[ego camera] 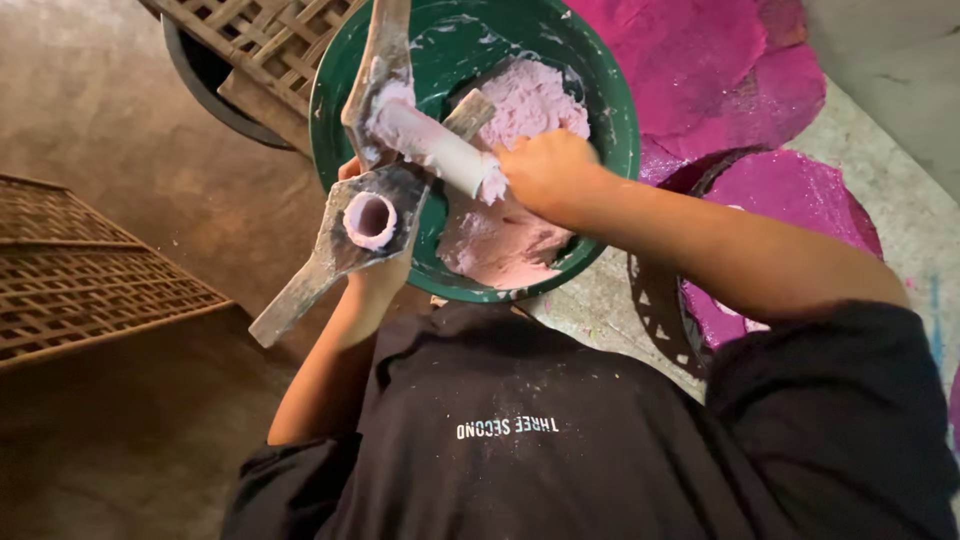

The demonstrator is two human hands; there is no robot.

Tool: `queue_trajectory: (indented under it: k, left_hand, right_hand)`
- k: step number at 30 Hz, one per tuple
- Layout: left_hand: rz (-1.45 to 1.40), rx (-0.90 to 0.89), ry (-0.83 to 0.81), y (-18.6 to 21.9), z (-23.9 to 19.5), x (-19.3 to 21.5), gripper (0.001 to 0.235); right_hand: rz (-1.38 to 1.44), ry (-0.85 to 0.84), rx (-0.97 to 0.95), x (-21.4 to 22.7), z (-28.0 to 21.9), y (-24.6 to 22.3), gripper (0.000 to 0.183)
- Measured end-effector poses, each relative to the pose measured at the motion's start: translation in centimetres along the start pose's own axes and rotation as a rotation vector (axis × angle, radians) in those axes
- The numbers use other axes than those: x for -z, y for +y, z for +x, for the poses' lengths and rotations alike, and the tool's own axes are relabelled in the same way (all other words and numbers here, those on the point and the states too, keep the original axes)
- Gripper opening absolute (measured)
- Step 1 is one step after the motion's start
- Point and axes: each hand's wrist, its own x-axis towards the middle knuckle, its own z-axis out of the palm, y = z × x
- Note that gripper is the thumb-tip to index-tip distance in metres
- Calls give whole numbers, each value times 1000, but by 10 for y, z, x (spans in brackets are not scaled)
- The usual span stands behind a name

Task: The person scoops pink dough from a green basin and places it into a circular metal mold on a pink mat. They use a wooden mallet to tap the mold, compacting the dough into round discs. The person repeats this process to form multiple dough discs.

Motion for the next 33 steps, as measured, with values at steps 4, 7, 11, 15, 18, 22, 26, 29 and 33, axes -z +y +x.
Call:
queue_trajectory:
  k: [4, 7, 11, 15, 18, 22, 26, 29, 33]
  left_hand:
    - [-128, -2, 52, 2, 0, -3, 51]
    - [-70, -55, 66, -1, 3, -6, 43]
    - [-80, -10, 65, -3, 2, -6, 40]
    - [-63, -44, 89, -1, 2, -7, 38]
    - [-28, -47, 93, 2, 2, -8, 37]
    - [-6, -21, 64, 7, 8, -5, 40]
    - [156, 104, 109, 20, 26, -14, 42]
    - [201, 88, 83, 45, 41, -34, 41]
    - [314, -199, -180, 86, 40, -52, 41]
  right_hand:
    - [-60, -43, 154, -32, 6, 1, 33]
    - [-57, -27, 188, -43, -6, 7, 31]
    - [-117, -219, 185, -47, -25, -3, 52]
    - [56, 68, 349, -41, -56, -16, 37]
    - [298, 177, 368, -21, -83, -20, 55]
    - [312, -452, -82, 29, -124, -10, 63]
    - [489, -423, -143, 59, -154, 23, 31]
    - [926, 36, 220, 70, -177, 56, 32]
    - [755, -10, 57, 90, -185, 78, 29]
